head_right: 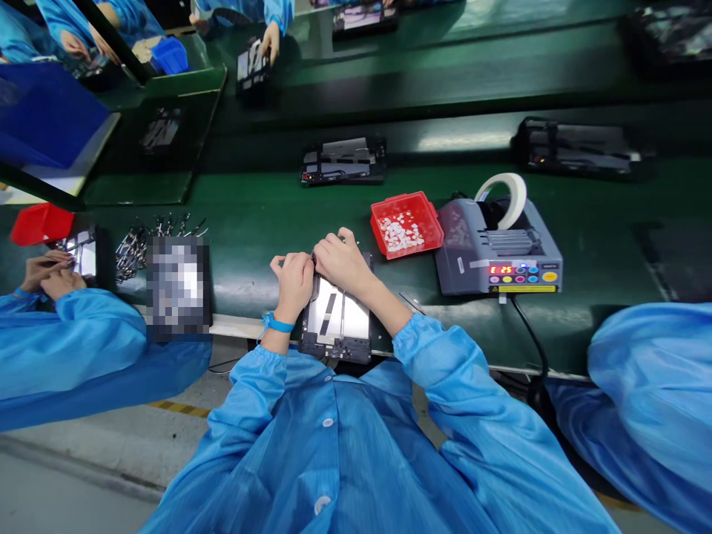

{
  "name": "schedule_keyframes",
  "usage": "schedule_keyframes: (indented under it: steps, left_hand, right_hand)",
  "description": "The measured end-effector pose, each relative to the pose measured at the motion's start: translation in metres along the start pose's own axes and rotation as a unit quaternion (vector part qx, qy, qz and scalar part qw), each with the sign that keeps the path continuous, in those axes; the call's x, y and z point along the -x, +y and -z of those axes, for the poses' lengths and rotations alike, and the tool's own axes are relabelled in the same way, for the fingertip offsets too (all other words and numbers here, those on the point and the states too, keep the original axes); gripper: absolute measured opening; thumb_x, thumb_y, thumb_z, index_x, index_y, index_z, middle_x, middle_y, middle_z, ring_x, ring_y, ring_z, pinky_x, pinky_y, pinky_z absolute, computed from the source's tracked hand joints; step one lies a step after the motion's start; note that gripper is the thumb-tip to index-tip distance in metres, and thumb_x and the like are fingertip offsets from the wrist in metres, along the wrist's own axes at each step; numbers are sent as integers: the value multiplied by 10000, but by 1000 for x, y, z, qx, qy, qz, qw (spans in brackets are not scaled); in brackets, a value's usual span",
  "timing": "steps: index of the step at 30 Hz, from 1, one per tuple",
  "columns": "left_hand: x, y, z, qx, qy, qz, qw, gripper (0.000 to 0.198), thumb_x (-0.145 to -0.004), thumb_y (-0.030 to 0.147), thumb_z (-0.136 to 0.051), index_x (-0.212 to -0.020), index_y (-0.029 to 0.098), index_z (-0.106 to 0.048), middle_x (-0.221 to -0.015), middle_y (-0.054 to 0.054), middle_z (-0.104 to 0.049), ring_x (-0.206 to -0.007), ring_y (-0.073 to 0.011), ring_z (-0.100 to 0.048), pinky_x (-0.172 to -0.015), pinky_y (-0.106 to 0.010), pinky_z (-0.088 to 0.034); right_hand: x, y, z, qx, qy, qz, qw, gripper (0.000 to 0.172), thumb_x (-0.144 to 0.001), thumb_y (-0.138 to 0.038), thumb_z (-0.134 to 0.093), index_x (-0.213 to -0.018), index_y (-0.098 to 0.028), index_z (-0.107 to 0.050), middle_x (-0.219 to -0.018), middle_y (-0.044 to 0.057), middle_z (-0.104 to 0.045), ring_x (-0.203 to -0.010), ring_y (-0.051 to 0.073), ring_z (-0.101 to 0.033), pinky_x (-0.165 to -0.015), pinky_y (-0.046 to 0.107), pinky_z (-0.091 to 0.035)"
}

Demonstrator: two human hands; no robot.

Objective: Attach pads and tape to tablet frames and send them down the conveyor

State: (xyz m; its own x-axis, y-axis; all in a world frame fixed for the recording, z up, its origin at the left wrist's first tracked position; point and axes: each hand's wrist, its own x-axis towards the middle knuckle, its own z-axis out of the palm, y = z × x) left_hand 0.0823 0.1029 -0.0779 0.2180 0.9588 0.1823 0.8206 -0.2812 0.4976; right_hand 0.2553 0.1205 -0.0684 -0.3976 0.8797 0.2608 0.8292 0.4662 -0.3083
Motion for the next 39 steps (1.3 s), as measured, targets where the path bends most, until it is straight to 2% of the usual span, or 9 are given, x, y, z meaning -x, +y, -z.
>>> schedule_keyframes:
  steps: [5, 7, 12, 14, 17, 23, 28, 34, 39]
  left_hand:
    - [1, -3, -2, 26, 9, 14, 1000, 258, -1119, 203, -452, -910, 268, -589, -1031, -24, -791, -1110, -236, -679, -1160, -479, -317]
    - [0, -4, -1, 36, 17, 17, 999, 249, -1110, 208, -483, -890, 268, -583, -1014, -18, -791, -1099, -235, -684, -1160, -475, -318]
    - [-2, -3, -1, 56, 30, 30, 998, 262, -1095, 209, -522, -846, 266, -579, -995, -13, -795, -1087, -231, -687, -1153, -467, -336]
    - [0, -4, -2, 63, 29, 30, 997, 259, -1094, 223, -546, -842, 267, -585, -988, -8, -796, -1100, -231, -689, -1155, -470, -337]
    - [3, -5, -4, 72, 29, 27, 997, 242, -1096, 250, -589, -856, 270, -611, -1025, -2, -804, -1147, -231, -688, -1166, -471, -331]
    - [9, -6, -5, 102, 10, 23, 994, 244, -1154, 333, -566, -959, 273, -700, -1089, -3, -816, -1233, -229, -681, -1188, -450, -317]
    - [14, -10, -4, 128, 12, 34, 991, 323, -1192, 302, -467, -973, 263, -700, -1106, -5, -823, -1227, -217, -692, -1176, -437, -312]
    - [16, -16, -2, 139, 19, 40, 989, 365, -1199, 268, -419, -967, 264, -700, -1141, 4, -839, -1234, -214, -685, -1179, -439, -313]
    - [12, -27, 2, 125, 2, 45, 991, 298, -1180, 280, -465, -1003, 257, -704, -1176, -29, -823, -1249, -235, -658, -1144, -417, -400]
  right_hand:
    - [11, 56, 36, 56, 79, -179, 979, 299, -1087, -240, -426, -1081, -176, -718, -1033, 176, -718, -1087, 379, -590, -1096, 638, -316]
    - [13, 86, 40, 77, 66, -241, 965, 311, -1071, -225, -421, -1155, -131, -706, -1014, 199, -710, -1047, 381, -606, -1061, 644, -326]
    - [18, 124, 38, 99, 15, -251, 963, 343, -992, -131, -418, -1191, -70, -691, -1160, 290, -709, -1104, 404, -611, -1013, 627, -368]
    - [23, 113, 43, 113, 37, -243, 963, 359, -1005, -133, -398, -1195, -96, -700, -1242, 290, -693, -1175, 418, -590, -1027, 630, -365]
    - [29, 72, 46, 85, 65, -214, 971, 380, -1072, -191, -357, -1235, -157, -698, -1277, 237, -701, -1201, 403, -589, -1064, 615, -354]
    - [17, -9, 8, -84, -58, -122, 987, 450, -1184, -417, -304, -943, -236, -638, -1020, 107, -755, -1036, 318, -643, -1026, 515, -371]
    - [7, -9, -3, -130, -63, -122, 982, 531, -1182, -570, -318, -892, -239, -614, -915, 91, -745, -972, 297, -638, -1018, 499, -356]
    - [3, 3, 3, -87, -103, -102, 986, 273, -1096, -382, -464, -915, -233, -605, -929, 103, -736, -974, 313, -640, -1004, 509, -343]
    - [-3, 7, 7, -36, -148, -76, 985, 246, -1094, -320, -435, -894, -232, -549, -929, 120, -732, -959, 319, -633, -963, 502, -334]
